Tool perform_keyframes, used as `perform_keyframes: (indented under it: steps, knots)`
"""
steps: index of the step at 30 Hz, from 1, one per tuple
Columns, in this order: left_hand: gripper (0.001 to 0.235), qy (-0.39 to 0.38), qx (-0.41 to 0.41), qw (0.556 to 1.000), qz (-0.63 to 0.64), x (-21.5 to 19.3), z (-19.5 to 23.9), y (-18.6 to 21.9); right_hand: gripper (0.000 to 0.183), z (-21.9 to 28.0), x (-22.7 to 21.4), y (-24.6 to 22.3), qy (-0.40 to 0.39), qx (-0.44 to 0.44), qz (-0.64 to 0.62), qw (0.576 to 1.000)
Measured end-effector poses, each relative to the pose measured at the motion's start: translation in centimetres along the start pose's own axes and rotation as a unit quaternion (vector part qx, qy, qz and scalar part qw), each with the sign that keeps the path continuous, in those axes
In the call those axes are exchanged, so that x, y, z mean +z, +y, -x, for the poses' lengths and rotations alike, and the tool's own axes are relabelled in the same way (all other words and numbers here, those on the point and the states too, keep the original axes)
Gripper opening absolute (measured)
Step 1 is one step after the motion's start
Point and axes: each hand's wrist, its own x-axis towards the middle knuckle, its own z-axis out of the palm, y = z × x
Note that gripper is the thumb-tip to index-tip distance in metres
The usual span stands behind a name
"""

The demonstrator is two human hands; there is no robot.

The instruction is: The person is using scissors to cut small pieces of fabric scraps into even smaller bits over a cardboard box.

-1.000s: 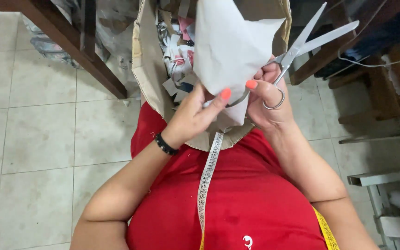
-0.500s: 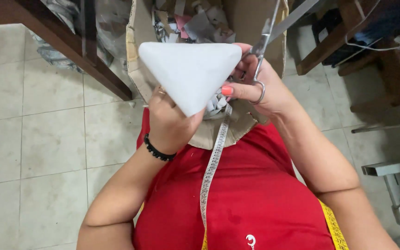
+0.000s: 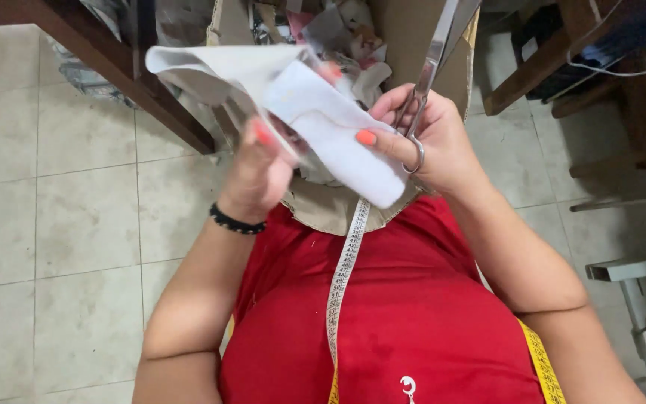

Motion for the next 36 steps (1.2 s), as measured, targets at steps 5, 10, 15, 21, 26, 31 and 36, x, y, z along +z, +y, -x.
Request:
perform_keyframes:
  steps: [5, 10, 15, 21, 26, 31, 36]
  knots:
    - [0.052, -0.151, -0.121, 0.971, -0.142, 4.5, -1.4, 2.7, 0.025, 0.5, -1.1, -1.6, -0.019, -0.004, 0.082, 0.996]
    - [0.064, -0.065, -0.029, 0.961, -0.269, 4.6, -1.1, 3.6, 0.023, 2.1, -2.4, -1.2, 0.095, -0.047, 0.094, 0.99]
    - [0.071, -0.058, -0.005, 0.959, -0.278, 4.6, -1.7, 4.3, 0.079, 5.8, -6.7, 1.3, -0.017, -0.097, 0.16, 0.982]
    - [0.086, -0.04, 0.035, 0.957, -0.285, 5.2, -1.8, 4.7, 0.104, 8.3, -5.2, 1.0, -0.193, 0.014, 0.368, 0.91]
    - [0.098, -0.033, 0.052, 0.954, -0.293, 5.5, -1.9, 4.7, 0.076, 7.8, -4.0, 1.6, -0.187, -0.024, 0.348, 0.918]
    - [0.115, -0.024, 0.058, 0.95, -0.307, 5.4, -1.4, 4.6, 0.046, 8.3, -3.4, 3.6, -0.136, -0.102, 0.357, 0.918]
    - [0.127, -0.015, 0.066, 0.946, -0.318, 5.3, -0.9, 4.7, 0.047, 8.5, -2.9, 3.8, -0.146, -0.099, 0.373, 0.911]
